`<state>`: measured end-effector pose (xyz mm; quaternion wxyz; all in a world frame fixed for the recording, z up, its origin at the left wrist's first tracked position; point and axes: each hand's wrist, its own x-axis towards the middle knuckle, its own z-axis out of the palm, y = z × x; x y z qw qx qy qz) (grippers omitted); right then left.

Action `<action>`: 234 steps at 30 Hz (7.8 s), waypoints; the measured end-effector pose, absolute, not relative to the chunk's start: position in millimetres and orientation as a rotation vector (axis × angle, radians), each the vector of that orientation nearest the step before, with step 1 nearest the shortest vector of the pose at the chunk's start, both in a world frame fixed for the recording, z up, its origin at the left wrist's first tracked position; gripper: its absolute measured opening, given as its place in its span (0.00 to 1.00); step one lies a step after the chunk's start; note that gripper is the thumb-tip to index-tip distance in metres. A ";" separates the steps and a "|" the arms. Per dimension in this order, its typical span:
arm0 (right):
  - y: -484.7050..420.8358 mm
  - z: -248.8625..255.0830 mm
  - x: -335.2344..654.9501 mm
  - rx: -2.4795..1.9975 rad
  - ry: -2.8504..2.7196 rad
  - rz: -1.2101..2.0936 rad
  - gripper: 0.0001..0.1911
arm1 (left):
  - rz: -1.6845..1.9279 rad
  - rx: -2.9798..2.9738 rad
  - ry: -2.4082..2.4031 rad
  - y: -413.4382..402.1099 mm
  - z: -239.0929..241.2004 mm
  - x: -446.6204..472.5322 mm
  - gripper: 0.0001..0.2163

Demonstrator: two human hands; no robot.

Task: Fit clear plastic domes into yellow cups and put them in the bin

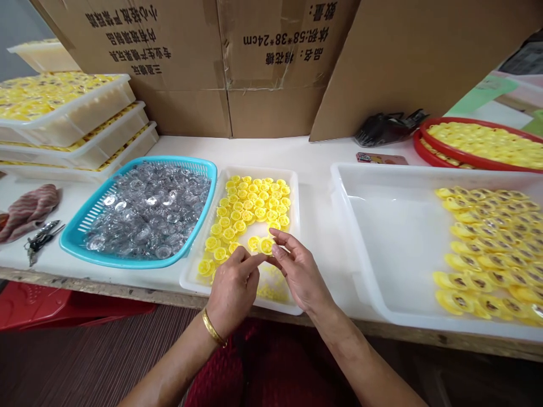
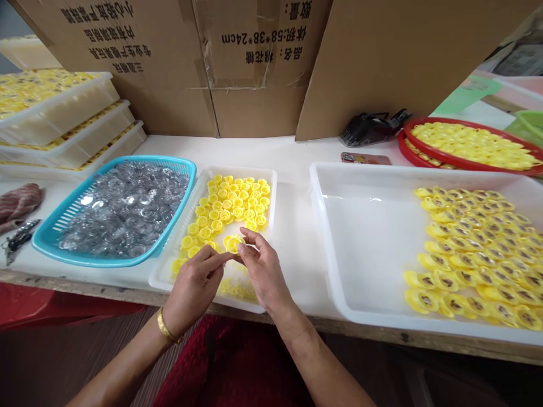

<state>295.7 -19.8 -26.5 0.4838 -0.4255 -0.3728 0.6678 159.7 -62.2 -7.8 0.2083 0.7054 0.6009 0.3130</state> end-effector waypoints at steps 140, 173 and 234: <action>-32.4 -22.8 291.1 -1.008 -1.278 1.513 0.14 | 1.012 1.160 1.494 -47.7 2.4 154.7 0.12; -25.8 -11.4 284.4 -1.001 -1.048 1.598 0.14 | 1.090 1.059 1.356 -48.2 -9.4 152.7 0.19; -24.4 -2.0 337.7 -1.094 -1.181 1.435 0.21 | 0.786 1.195 1.491 -49.5 -9.5 154.3 0.27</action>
